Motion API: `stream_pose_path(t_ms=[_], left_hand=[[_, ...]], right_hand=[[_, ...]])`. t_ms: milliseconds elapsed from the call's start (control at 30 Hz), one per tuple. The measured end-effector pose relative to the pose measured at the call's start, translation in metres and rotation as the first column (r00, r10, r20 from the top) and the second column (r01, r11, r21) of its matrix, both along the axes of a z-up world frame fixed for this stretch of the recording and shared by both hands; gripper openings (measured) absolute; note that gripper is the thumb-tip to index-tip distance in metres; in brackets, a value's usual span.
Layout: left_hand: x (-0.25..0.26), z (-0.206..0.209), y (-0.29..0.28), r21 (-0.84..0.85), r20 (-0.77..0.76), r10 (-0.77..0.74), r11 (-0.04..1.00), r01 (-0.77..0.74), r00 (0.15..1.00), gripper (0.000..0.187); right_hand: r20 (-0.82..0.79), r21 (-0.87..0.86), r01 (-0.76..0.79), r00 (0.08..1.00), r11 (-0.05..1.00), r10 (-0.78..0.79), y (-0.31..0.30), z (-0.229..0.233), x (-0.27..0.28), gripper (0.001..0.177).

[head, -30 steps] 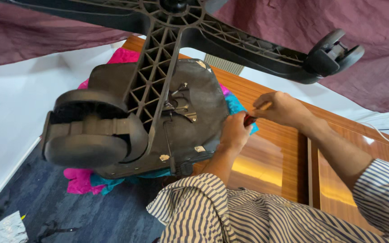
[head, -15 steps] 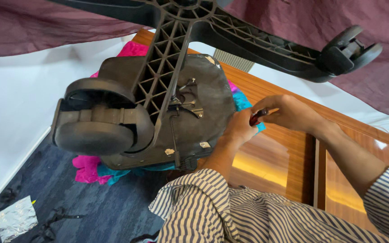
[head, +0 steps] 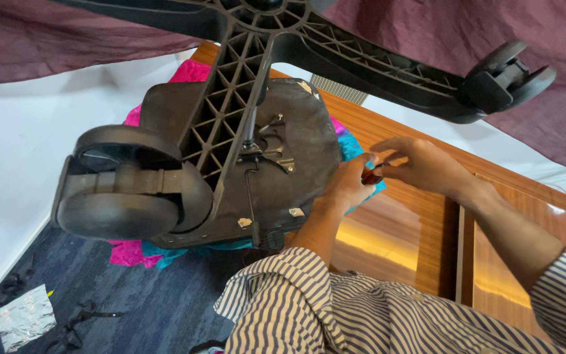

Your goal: The person uses a screwdriver to remove screws from the underside of an overturned office chair. They repeatedly unscrew fasteners around the base and central column while the chair remains upside down on a wooden surface.

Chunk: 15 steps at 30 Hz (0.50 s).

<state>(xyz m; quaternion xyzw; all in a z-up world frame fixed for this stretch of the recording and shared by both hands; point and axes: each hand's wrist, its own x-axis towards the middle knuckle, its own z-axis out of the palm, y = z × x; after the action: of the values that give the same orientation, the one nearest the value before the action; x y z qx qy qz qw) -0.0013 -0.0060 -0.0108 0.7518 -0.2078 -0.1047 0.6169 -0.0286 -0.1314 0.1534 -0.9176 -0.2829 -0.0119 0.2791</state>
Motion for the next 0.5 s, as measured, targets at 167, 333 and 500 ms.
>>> stream_pose_path(t_ms=[167,333,500], left_hand=[[0.002,-0.02,-0.01,-0.028,0.037,-0.01,1.0,0.011,0.999,0.068],[0.0,-0.017,-0.007,0.053,-0.008,0.078,0.996,-0.078,0.997,0.062],[0.003,-0.011,-0.001,0.131,-0.026,0.021,0.991,-0.018,0.999,0.071]], right_hand=[[-0.295,-0.299,0.36,0.846,0.884,-0.444,-0.007,-0.002,-0.001,0.03],[-0.359,-0.208,0.486,0.769,0.849,-0.529,0.008,-0.009,0.0,0.032],[-0.121,0.027,-0.077,0.989,0.997,0.08,0.002,0.0,-0.006,0.03]])
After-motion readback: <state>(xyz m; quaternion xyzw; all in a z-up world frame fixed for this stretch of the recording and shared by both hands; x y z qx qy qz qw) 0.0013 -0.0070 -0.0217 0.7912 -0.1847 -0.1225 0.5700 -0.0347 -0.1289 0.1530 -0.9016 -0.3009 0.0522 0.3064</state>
